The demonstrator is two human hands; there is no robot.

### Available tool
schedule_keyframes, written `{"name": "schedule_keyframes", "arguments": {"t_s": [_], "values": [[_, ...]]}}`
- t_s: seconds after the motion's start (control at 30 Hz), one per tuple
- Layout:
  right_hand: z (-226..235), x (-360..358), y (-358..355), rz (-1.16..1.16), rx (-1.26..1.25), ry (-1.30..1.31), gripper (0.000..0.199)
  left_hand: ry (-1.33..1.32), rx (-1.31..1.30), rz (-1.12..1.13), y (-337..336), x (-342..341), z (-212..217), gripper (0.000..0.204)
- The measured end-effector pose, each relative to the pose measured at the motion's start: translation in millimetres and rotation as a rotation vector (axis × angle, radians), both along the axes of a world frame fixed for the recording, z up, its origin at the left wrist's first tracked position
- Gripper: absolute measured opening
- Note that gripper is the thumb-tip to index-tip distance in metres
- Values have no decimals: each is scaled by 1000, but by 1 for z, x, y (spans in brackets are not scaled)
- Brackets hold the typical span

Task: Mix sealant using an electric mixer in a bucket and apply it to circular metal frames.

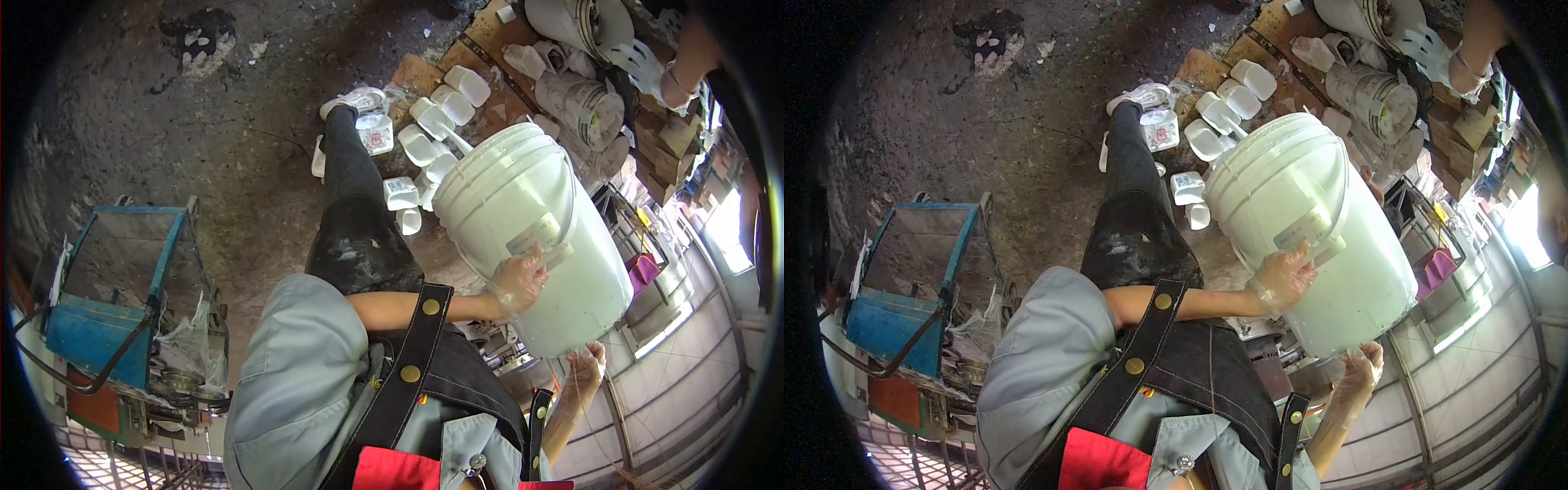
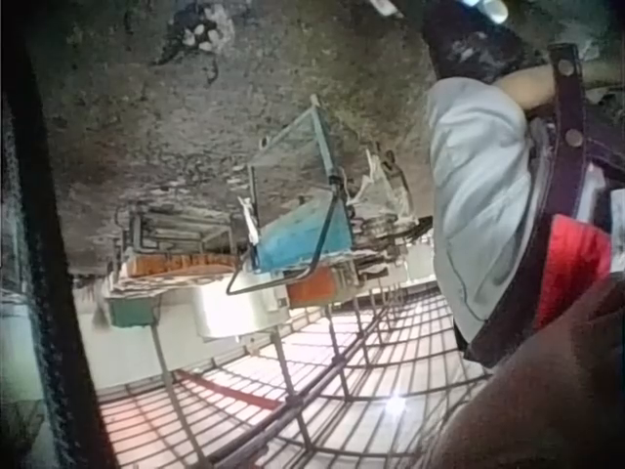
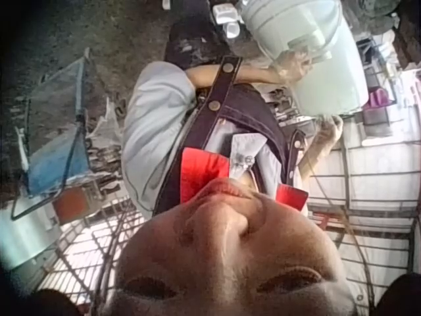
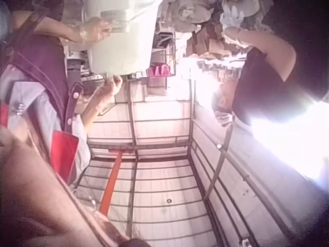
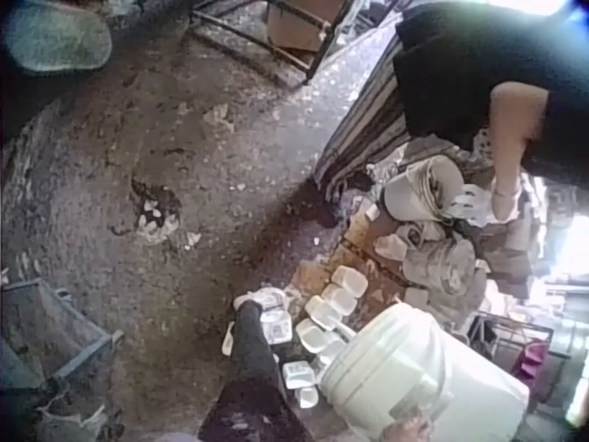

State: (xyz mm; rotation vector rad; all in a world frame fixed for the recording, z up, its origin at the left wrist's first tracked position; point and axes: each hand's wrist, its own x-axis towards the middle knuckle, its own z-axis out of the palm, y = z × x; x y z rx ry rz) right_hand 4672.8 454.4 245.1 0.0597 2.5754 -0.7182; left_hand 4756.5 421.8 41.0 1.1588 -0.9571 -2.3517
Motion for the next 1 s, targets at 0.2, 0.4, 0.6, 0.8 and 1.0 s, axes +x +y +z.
{"name": "schedule_keyframes", "arguments": {"t_s": [0.2, 0.4, 0.6, 0.8, 1.0], "values": [[0, -6, 1, 2, -26, -3, 19, 4, 16, -2, -6, 1, 1, 28], [0, -9, 0, 8, -24, -30, 18, 4, 19, 5, -6, -1, 0, 29], [-4, -3, -7, 2, -32, -19, 19, -9, 27, 21, -3, -1, -2, 31], [-5, -7, -4, -7, -32, -5, 21, -12, 40, -15, -2, -3, -4, 34], [-6, -13, -2, 7, 1, -36, 20, -30, 14, 18, 0, -4, -5, 40]]}}
